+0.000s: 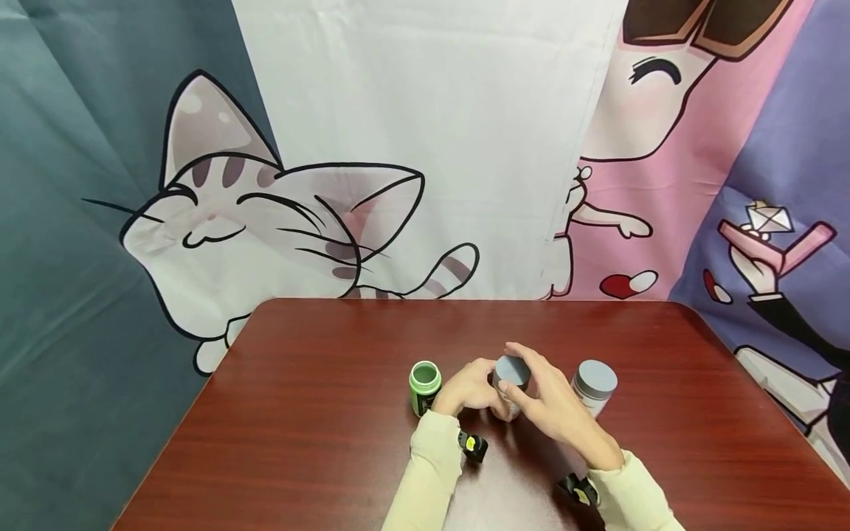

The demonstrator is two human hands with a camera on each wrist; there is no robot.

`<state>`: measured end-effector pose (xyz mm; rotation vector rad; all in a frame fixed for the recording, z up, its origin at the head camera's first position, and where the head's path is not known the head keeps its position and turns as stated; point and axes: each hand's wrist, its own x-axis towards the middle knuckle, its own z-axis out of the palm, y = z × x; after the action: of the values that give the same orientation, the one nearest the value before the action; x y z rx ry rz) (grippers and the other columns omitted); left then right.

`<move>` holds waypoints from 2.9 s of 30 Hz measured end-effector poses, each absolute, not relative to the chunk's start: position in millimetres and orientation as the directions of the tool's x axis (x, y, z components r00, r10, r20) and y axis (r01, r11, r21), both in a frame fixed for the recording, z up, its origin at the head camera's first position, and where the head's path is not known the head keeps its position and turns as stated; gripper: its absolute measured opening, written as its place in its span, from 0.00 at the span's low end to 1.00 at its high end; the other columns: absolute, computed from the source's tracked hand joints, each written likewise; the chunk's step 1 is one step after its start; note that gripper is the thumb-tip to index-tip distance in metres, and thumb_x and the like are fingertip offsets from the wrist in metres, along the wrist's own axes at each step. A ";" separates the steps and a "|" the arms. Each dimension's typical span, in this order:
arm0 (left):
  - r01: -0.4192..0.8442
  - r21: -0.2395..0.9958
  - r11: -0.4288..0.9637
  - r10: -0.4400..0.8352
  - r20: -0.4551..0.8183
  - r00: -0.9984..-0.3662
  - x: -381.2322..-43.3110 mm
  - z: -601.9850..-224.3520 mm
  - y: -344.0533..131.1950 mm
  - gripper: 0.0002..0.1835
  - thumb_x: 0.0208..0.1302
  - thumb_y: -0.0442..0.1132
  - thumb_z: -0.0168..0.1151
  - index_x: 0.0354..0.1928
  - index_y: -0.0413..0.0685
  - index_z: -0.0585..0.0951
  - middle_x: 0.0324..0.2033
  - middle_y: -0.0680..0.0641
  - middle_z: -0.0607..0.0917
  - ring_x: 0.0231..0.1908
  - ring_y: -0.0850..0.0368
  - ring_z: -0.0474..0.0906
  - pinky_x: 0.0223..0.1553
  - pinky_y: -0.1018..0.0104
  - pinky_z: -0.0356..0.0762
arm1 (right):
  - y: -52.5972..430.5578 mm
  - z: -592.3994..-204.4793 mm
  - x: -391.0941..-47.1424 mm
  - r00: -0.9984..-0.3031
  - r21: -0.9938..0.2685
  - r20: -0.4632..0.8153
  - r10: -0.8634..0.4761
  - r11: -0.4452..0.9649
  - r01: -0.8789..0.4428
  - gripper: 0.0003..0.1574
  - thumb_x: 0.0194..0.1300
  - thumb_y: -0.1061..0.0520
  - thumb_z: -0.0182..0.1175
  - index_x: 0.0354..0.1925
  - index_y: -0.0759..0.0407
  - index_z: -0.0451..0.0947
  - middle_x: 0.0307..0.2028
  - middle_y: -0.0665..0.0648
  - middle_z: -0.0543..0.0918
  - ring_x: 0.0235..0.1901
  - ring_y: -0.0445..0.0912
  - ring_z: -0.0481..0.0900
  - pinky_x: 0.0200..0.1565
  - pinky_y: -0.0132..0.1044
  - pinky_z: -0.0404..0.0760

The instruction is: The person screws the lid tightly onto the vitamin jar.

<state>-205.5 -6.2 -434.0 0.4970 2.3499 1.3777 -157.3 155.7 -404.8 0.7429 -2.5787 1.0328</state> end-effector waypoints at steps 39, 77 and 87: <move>0.142 0.862 0.486 0.478 -0.126 -0.869 -204.9 -433.5 -6.0 0.21 0.30 0.31 0.74 0.31 0.58 0.81 0.27 0.59 0.81 0.27 0.63 0.72 0.31 0.71 0.72 | 155.7 -404.6 -155.4 -0.854 -0.674 0.387 -0.347 0.525 -0.519 0.35 0.59 0.55 0.61 0.63 0.44 0.61 0.56 0.45 0.71 0.34 0.39 0.70 0.32 0.34 0.71; 0.198 0.839 0.507 0.498 -0.097 -0.862 -205.8 -432.5 -7.0 0.21 0.30 0.30 0.74 0.32 0.53 0.80 0.25 0.58 0.81 0.24 0.64 0.72 0.29 0.72 0.72 | 149.2 -410.5 -157.4 -0.874 -0.598 0.408 -0.265 0.646 -0.475 0.45 0.53 0.38 0.64 0.64 0.51 0.59 0.55 0.54 0.70 0.39 0.43 0.70 0.40 0.41 0.71; 0.139 0.872 0.469 0.488 -0.125 -0.864 -205.2 -434.0 -6.4 0.20 0.31 0.30 0.73 0.32 0.56 0.81 0.26 0.58 0.81 0.26 0.63 0.73 0.30 0.71 0.72 | 153.4 -404.0 -155.1 -0.878 -0.675 0.363 -0.313 0.561 -0.479 0.41 0.56 0.44 0.64 0.64 0.45 0.58 0.54 0.46 0.71 0.28 0.40 0.72 0.32 0.32 0.72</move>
<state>-205.2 -6.4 -434.0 0.5286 2.3638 1.3554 -155.1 153.4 -404.0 0.6665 -2.5928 1.2130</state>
